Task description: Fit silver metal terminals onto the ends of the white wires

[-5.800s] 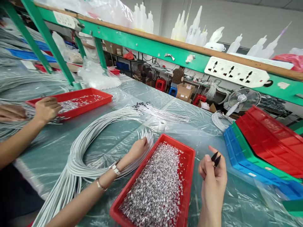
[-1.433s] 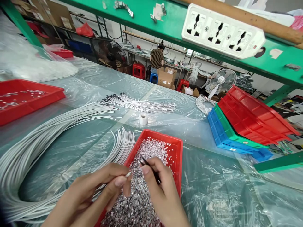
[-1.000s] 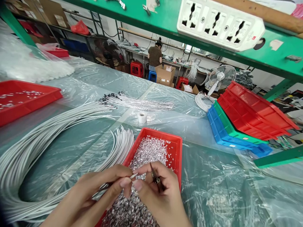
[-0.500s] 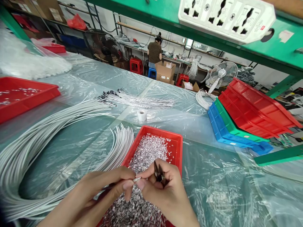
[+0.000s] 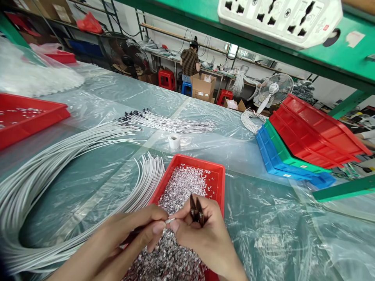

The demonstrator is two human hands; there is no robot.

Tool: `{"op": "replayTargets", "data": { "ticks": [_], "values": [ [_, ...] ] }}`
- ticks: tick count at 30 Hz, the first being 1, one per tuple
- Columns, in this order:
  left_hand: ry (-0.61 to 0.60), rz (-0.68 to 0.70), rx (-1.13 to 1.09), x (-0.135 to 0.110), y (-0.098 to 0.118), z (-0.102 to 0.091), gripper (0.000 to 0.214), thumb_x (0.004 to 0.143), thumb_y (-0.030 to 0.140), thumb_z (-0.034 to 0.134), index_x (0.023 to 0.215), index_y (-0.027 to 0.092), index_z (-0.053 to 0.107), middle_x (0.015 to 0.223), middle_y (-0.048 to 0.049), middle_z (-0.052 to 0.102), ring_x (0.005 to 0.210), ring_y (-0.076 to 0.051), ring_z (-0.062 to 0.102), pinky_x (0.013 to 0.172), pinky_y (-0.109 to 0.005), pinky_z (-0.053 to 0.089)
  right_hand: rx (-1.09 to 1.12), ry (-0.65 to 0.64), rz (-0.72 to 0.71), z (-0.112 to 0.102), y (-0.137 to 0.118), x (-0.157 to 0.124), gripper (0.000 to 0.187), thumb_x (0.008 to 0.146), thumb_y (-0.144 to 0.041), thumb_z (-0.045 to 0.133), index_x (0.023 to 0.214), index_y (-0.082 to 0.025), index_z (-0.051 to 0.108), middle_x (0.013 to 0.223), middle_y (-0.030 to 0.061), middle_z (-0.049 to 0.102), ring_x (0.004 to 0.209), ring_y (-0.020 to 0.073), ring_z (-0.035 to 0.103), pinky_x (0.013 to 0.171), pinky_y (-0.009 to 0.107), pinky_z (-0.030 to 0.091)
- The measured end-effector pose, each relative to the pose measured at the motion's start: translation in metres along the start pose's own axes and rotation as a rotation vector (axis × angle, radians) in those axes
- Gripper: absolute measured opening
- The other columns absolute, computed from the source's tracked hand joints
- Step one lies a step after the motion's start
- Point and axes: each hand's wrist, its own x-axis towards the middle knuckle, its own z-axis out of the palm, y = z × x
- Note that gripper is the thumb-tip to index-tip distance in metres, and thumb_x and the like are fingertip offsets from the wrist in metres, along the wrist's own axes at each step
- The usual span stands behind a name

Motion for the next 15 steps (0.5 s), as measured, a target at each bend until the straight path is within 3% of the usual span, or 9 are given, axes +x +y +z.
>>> {"op": "replayTargets", "data": {
  "ticks": [5,9,15],
  "values": [
    [0.084,-0.108,0.024,-0.0015,0.0035,0.0027,0.016,0.092,0.035,0.043,0.086,0.022,0.050,0.069,0.0017,0.060,0.060,-0.013,0.055,0.055,-0.021,0.043,-0.013,0.055,-0.013,0.0058,-0.0034,-0.0002,0.019,0.062,-0.021,0.077,0.063,-0.020,0.058,0.047,-0.0094,0.032,0.046,0.0075,0.018,0.044,0.024,0.013],
    [0.093,-0.183,0.012,-0.0017,0.0059,0.0059,0.019,0.094,0.038,0.037,0.088,0.022,0.046,0.056,0.0053,0.049,0.049,-0.012,0.045,0.046,-0.020,0.038,-0.079,0.111,-0.049,0.0070,-0.0019,-0.0007,0.015,0.062,-0.019,0.072,0.061,-0.020,0.057,0.048,-0.0077,0.035,0.046,0.0084,0.020,0.045,0.025,0.012],
    [0.124,-0.224,-0.037,-0.0016,0.0102,0.0083,0.029,0.093,0.046,0.034,0.080,0.022,0.045,0.057,0.0046,0.049,0.051,-0.012,0.050,0.052,-0.022,0.039,-0.064,0.044,-0.010,0.0043,-0.0028,-0.0001,0.021,0.063,-0.023,0.076,0.062,-0.020,0.055,0.047,-0.0099,0.030,0.045,0.0076,0.015,0.044,0.025,0.012]
  ]
}}
